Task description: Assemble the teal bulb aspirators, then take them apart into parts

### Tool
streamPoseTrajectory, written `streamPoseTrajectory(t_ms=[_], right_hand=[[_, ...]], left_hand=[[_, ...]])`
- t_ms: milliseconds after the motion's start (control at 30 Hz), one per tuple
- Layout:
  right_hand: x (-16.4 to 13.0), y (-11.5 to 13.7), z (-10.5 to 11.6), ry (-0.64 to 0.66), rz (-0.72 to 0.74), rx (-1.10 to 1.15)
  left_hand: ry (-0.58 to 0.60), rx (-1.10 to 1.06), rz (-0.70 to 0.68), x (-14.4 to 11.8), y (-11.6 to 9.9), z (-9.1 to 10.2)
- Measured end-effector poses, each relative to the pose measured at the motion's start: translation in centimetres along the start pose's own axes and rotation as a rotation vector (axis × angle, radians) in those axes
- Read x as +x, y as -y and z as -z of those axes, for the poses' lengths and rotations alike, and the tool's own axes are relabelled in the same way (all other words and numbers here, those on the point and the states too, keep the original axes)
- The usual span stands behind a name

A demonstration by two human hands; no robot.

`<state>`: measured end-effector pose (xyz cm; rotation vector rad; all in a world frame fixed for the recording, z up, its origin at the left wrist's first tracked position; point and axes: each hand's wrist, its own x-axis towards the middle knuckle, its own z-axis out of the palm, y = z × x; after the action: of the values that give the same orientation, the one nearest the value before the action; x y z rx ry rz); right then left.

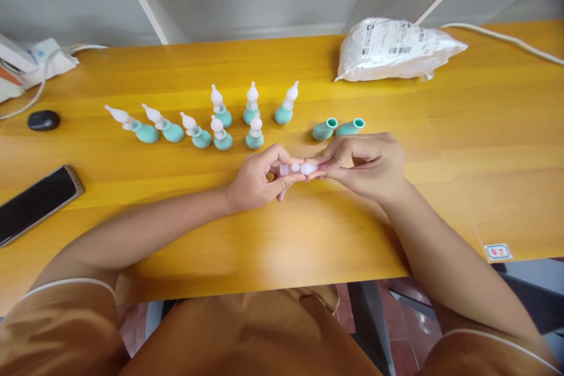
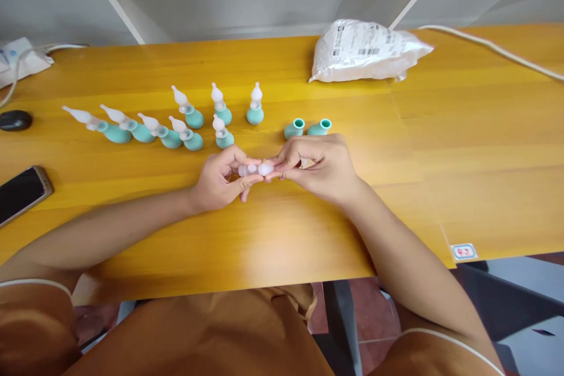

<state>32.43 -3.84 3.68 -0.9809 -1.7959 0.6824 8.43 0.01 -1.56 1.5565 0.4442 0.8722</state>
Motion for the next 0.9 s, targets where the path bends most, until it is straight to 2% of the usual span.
streamPoseTrajectory(t_ms=[167,300,467,733,800,900], right_hand=[[0.5,0.5,0.5,0.034,0.124,-0.057],[0.8,0.8,0.8,0.050,0.087,-0.153],[0.7,0.1,0.8,0.137,0.078,-0.211],[0.5,0.5,0.5,0.183,0.225,-0.388],[0.4,0.6,0.5,0.182,0.225,-0.422],[0.3,0.6,1.0,0.198,0.203,-0.419]], left_hand=[[-0.023,-0.009,0.023,0.5,0.1,-0.2],[-0.019,-0.033,0.002,1.1,-0.1,-0.3],[0.036,-0.050,-0.020,1.2,-0.4,0.0],[0.129,-0.054,0.056,0.9,-0.3,0.3],[0.124,-0.037,0.058,0.9,-0.4,0.2],[0.079,0.019,-0.008,1.0,-0.5,0.1]])
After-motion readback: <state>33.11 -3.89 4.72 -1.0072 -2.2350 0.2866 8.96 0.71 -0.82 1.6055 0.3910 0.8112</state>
